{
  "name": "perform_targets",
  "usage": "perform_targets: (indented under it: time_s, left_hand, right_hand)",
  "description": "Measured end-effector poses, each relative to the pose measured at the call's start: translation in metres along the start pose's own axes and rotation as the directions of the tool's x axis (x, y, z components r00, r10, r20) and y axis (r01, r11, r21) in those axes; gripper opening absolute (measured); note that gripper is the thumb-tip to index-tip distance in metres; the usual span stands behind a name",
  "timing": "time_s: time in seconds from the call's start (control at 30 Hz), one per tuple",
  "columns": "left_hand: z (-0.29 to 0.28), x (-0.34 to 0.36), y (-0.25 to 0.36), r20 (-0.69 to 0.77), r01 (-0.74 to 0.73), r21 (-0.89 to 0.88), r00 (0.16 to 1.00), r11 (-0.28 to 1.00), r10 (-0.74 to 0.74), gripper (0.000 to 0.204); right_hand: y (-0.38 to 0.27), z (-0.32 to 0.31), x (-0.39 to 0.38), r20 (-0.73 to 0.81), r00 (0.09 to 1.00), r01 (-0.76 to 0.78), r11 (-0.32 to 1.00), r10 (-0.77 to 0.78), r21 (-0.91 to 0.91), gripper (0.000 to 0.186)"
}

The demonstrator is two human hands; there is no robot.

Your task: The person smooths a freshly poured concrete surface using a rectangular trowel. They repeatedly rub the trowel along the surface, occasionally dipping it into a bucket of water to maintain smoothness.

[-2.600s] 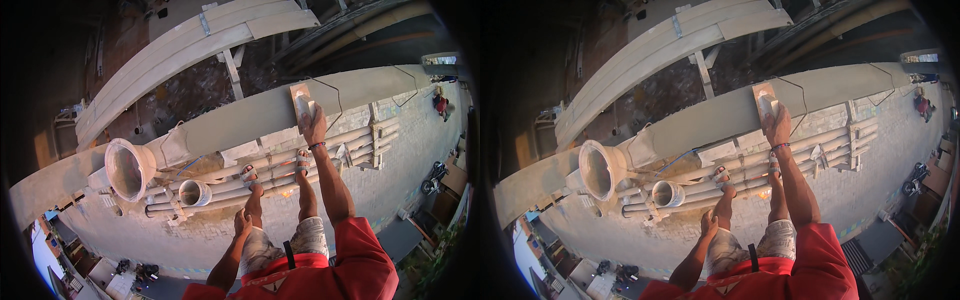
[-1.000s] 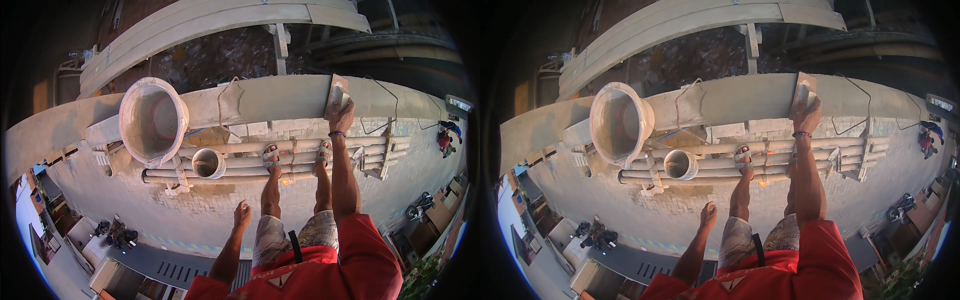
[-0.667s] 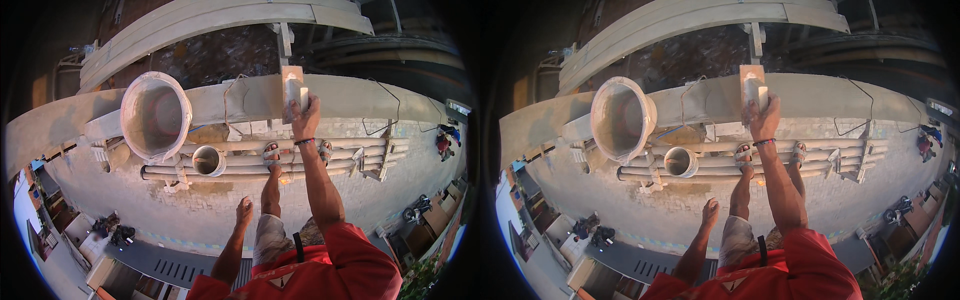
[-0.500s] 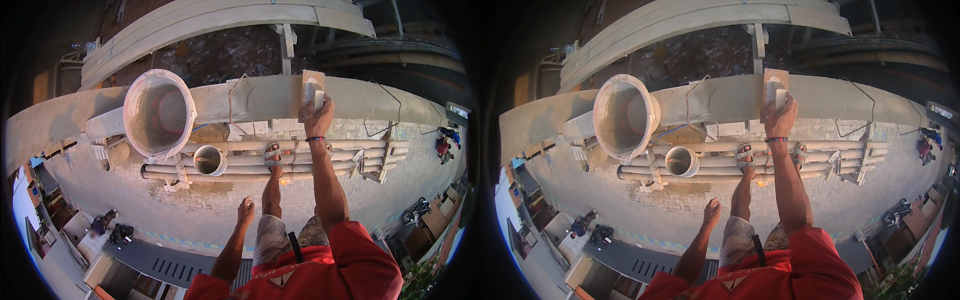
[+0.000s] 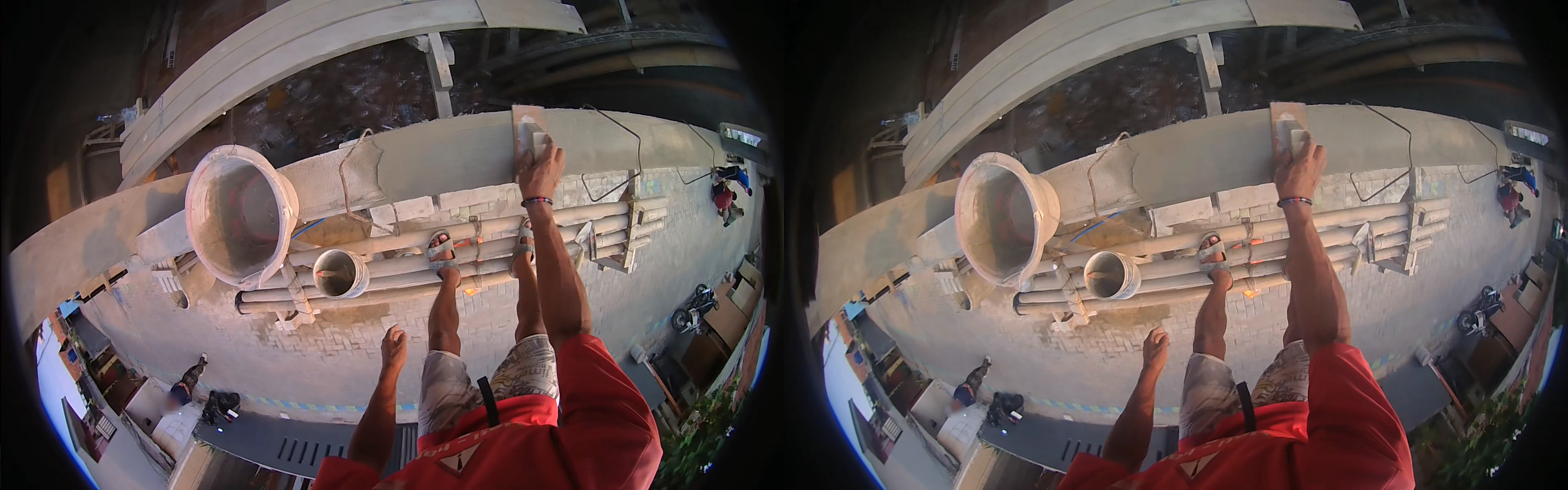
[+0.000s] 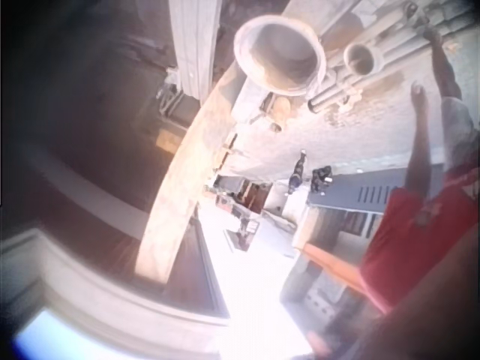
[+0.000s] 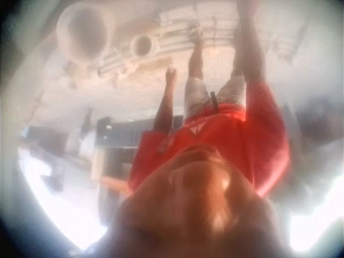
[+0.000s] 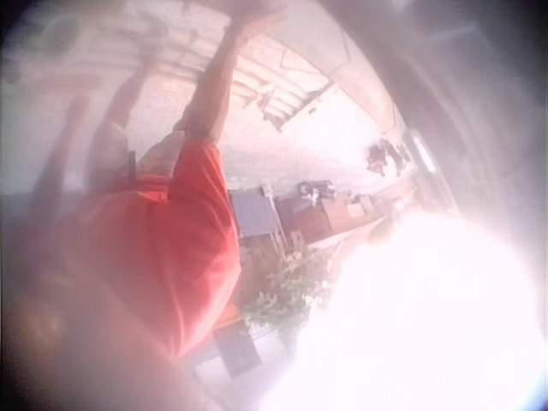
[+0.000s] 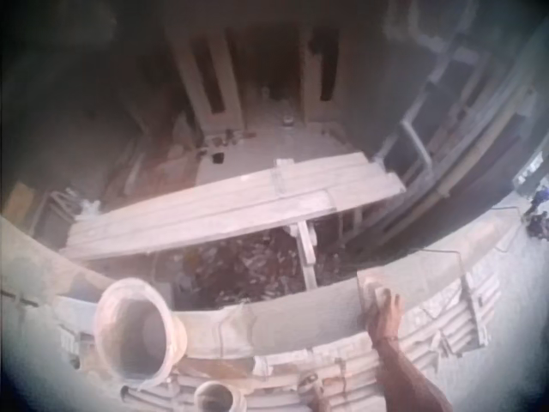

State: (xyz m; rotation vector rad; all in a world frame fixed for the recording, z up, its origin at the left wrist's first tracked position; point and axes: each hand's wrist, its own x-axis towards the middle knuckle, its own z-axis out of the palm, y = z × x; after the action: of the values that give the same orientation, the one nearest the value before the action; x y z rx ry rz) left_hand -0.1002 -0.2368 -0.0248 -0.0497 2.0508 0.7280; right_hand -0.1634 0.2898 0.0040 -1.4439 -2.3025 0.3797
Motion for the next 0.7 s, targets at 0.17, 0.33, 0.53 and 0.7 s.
perform_targets:
  time_s: [0.17,0.33,0.53,0.7]
  left_hand:
    - [-0.004,-0.002,0.008,-0.033,-0.007,0.013,0.999,1.000,0.008,0.044]
    - [0.003,0.000,0.011,-0.033,0.076,0.026,0.997,0.997,-0.076,0.044]
    - [0.001,0.001,0.052,-0.018,-0.057,-0.023,0.998,0.998,0.057,0.043]
    - [0.000,-0.002,0.058,-0.029,-0.037,-0.042,0.999,0.998,0.036,0.042]
  right_hand:
    - [0.061,-0.033,0.030,-0.147,0.981,-0.130,0.991,0.130,0.007,0.050]
    - [-0.085,-0.018,-0.052,0.075,0.992,0.075,0.943,-0.104,0.324,0.049]
    - [-0.162,0.024,-0.105,0.158,0.983,0.023,0.924,-0.090,0.382,0.049]
    - [-0.180,0.043,-0.121,0.235,0.964,0.029,0.925,-0.126,0.378,0.054]
